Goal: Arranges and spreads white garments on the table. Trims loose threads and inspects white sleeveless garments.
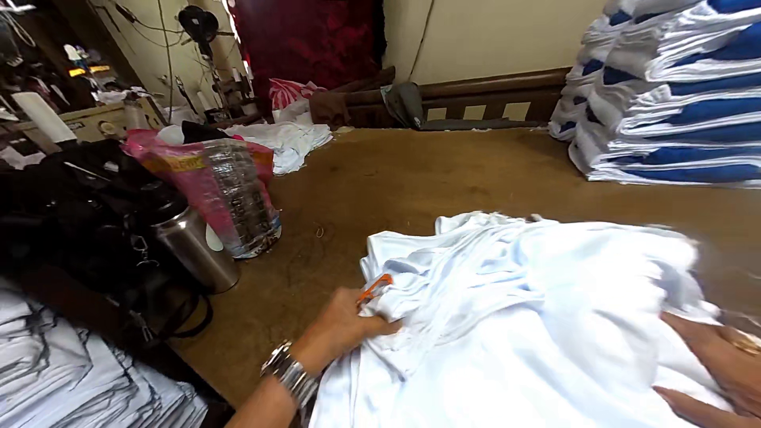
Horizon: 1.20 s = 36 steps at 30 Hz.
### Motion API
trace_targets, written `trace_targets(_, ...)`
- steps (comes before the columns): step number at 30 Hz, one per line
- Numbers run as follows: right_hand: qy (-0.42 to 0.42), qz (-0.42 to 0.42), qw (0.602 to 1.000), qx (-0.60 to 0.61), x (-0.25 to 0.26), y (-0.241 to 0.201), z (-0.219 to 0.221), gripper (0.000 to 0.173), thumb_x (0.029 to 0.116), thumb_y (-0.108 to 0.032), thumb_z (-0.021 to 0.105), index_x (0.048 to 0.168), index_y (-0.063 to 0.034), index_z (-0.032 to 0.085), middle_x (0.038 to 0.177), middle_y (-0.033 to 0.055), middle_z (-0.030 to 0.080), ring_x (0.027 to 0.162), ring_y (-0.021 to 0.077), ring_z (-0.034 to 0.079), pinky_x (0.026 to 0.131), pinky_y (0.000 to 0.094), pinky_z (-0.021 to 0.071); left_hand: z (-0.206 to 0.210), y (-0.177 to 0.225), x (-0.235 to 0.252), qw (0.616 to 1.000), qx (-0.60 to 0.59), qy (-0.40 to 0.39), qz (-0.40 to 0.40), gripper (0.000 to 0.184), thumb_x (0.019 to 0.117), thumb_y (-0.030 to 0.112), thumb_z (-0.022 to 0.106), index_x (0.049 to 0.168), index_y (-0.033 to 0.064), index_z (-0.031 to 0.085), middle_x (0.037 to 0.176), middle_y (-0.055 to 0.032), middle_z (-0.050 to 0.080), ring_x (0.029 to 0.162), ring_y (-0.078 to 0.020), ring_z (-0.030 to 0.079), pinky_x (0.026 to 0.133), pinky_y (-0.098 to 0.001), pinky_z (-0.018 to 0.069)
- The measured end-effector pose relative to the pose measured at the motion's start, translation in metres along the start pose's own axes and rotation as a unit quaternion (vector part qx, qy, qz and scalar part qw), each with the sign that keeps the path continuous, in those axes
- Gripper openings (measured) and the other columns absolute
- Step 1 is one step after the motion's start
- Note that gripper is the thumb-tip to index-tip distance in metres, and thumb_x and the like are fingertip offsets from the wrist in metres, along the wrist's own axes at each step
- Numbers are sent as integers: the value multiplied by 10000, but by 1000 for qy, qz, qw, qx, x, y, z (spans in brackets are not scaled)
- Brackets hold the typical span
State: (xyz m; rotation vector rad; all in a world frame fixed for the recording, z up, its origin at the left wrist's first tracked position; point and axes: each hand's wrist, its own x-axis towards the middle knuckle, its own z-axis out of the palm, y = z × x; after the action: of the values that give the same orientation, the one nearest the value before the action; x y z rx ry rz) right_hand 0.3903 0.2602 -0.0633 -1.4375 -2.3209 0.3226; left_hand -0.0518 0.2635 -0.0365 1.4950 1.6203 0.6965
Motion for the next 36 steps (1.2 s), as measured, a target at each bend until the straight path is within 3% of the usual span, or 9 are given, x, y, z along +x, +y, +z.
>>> trace_targets(5,53,-38,990,-122,108,48,59,1129,798,-938,358,1571,-119,435,1553,199,473,1390,506,444,1064,789,301,-34,-46,-77,979,-122,162,-26,230,780,149,818,990,74,763,920,-27,759,884,-118,728,817,-337,611)
trace_targets(8,101,-36,985,-138,152,-29,51,859,858,-467,807,1491,16,486,1443,371,466,1258,650,459,956,834,356,-26,-51,-115,937,-252,243,-9,219,796,116,787,985,13,746,886,-85,755,831,-171,735,769,-362,624)
trace_targets(10,121,-8,991,-62,155,-108,44,667,853,-156,812,1382,114,508,1234,381,558,1081,596,587,841,764,486,-14,-48,-133,919,-275,281,21,215,787,103,794,975,9,748,865,-81,754,804,-164,735,747,-354,628)
trace_targets(13,-50,95,966,233,132,-214,48,606,1015,-464,611,1398,-14,477,881,176,674,674,299,696,615,493,606,14,-39,-152,908,-266,314,75,249,800,73,814,1014,-22,727,856,-82,756,788,-156,741,738,-347,637)
trace_targets(15,-153,135,925,320,127,-255,61,901,889,-612,718,1515,-72,360,979,209,672,720,321,703,653,510,610,35,-34,-160,907,-256,313,118,295,800,31,825,1054,-62,708,868,-92,759,792,-149,746,745,-335,643)
trace_targets(18,-139,146,960,195,137,-285,82,1299,658,-716,843,1575,-7,257,1319,315,565,1117,451,632,934,627,521,54,-36,-163,921,-174,318,140,274,777,145,865,925,-13,697,696,-30,670,611,-77,636,582,-267,548)
trace_targets(22,-128,199,965,117,144,-314,85,1198,706,-463,910,1538,65,229,1403,353,472,1221,490,571,981,631,489,54,-40,-170,942,-115,280,143,293,790,234,858,883,13,689,616,-5,589,530,-69,541,515,-259,460)
trace_targets(29,17,174,921,347,120,-248,72,685,745,16,779,1357,38,472,1022,250,653,855,358,673,737,558,568,31,-49,-182,924,-232,267,143,393,844,234,825,1112,-6,667,641,44,546,530,-40,493,518,-222,446)
trace_targets(36,126,186,902,370,-13,-118,-17,581,743,85,644,1313,23,550,1028,133,677,815,159,686,681,349,597,16,-43,-165,951,42,306,-7,665,703,573,860,1119,80,696,779,-25,623,678,-175,582,661,-398,513)
